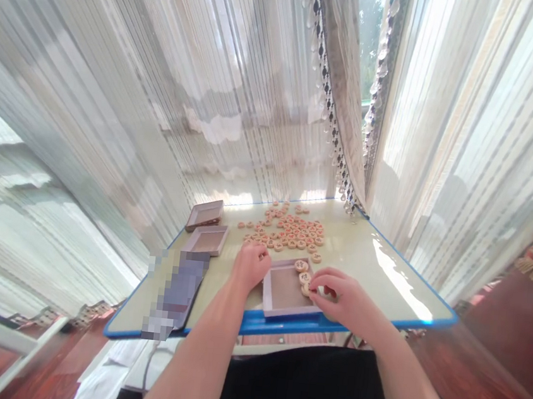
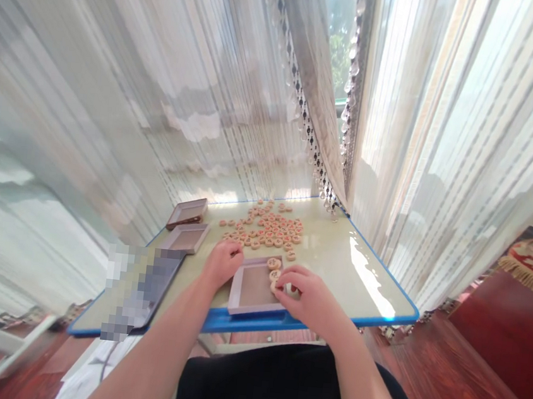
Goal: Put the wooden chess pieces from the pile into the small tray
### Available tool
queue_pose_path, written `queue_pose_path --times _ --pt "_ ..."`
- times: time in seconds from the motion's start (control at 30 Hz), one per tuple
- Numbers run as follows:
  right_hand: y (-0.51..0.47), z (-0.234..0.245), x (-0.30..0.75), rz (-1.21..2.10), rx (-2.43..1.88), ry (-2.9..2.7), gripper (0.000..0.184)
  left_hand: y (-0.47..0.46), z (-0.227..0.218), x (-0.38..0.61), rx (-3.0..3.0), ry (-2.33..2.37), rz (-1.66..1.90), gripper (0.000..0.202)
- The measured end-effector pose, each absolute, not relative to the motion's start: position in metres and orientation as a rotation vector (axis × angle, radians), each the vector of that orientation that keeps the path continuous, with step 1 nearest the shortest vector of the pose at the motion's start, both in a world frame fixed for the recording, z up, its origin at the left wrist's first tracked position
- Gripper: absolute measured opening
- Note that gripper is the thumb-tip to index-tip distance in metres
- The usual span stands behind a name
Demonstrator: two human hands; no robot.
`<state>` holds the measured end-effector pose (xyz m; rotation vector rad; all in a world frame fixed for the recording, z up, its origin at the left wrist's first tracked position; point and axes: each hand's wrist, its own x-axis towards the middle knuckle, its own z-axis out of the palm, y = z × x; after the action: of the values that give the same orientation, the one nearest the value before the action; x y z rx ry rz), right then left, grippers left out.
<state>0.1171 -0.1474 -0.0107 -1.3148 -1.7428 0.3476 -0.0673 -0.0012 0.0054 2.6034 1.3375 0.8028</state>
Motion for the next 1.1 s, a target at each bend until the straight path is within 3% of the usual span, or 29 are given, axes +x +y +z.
queue_pose_path --times 0.63,0.87,1.1 --pt "-0.140 -0.013 0.120 0.462 -1.369 -1.748 0.017 -0.002 0.003 -0.067 2.596 1.328 0.831 0.019" --pt "-0.141 -0.011 0.119 0.421 -1.407 -1.738 0.015 -0.014 0.011 -0.064 2.593 1.166 1.140 0.013" --pt "-0.143 -0.009 0.118 0.343 -1.440 -1.763 0.012 -0.028 0.022 -0.060 2.745 0.934 0.852 0.016"
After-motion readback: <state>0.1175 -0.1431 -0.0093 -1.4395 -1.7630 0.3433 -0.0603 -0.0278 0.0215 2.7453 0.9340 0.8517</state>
